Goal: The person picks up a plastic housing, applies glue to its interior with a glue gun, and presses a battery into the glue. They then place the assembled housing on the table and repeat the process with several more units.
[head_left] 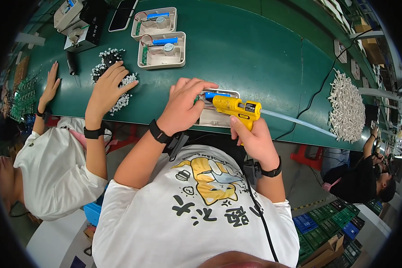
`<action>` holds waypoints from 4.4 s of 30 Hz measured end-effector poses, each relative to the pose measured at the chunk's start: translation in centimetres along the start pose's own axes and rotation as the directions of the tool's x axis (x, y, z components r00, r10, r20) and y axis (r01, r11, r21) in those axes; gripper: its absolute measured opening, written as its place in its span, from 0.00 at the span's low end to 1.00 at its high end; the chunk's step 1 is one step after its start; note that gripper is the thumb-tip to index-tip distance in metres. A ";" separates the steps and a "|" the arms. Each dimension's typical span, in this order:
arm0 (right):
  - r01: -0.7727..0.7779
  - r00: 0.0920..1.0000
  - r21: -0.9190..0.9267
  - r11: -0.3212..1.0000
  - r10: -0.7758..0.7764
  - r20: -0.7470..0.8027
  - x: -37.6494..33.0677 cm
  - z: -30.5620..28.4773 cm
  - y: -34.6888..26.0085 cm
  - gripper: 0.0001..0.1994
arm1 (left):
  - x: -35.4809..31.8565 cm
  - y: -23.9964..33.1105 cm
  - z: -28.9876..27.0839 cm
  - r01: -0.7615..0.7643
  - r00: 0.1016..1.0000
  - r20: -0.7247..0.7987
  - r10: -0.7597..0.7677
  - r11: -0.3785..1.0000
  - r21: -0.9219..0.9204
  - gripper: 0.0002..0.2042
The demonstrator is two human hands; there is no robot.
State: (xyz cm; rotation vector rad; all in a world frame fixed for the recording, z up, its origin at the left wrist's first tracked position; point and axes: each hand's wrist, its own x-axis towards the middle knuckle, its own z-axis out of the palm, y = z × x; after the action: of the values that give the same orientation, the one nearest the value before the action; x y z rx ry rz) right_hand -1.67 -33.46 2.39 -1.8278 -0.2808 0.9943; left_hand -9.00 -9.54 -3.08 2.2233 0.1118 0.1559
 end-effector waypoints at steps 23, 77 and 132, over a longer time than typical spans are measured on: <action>0.215 0.956 0.285 0.934 -0.142 -0.256 -1.4 -4.2 4.1 0.17 | 1.3 -0.8 -0.4 0.100 0.991 0.092 -0.094 0.992 -0.070 0.14; 0.590 0.803 0.648 0.482 -0.261 -0.536 0.3 -7.5 11.5 0.13 | 4.4 3.5 -1.3 -0.315 0.948 0.086 0.305 0.936 0.155 0.08; 0.073 0.991 0.139 0.988 -0.056 -0.122 -0.8 -2.2 -0.2 0.13 | 0.9 -0.3 3.0 -0.220 0.880 -0.469 0.080 0.942 -0.252 0.06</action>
State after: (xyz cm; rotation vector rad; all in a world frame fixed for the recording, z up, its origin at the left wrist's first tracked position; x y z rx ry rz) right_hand -0.57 -35.28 3.31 -1.7276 -0.1904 0.8366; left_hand -7.69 -11.54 -5.07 1.8536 0.1565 0.7354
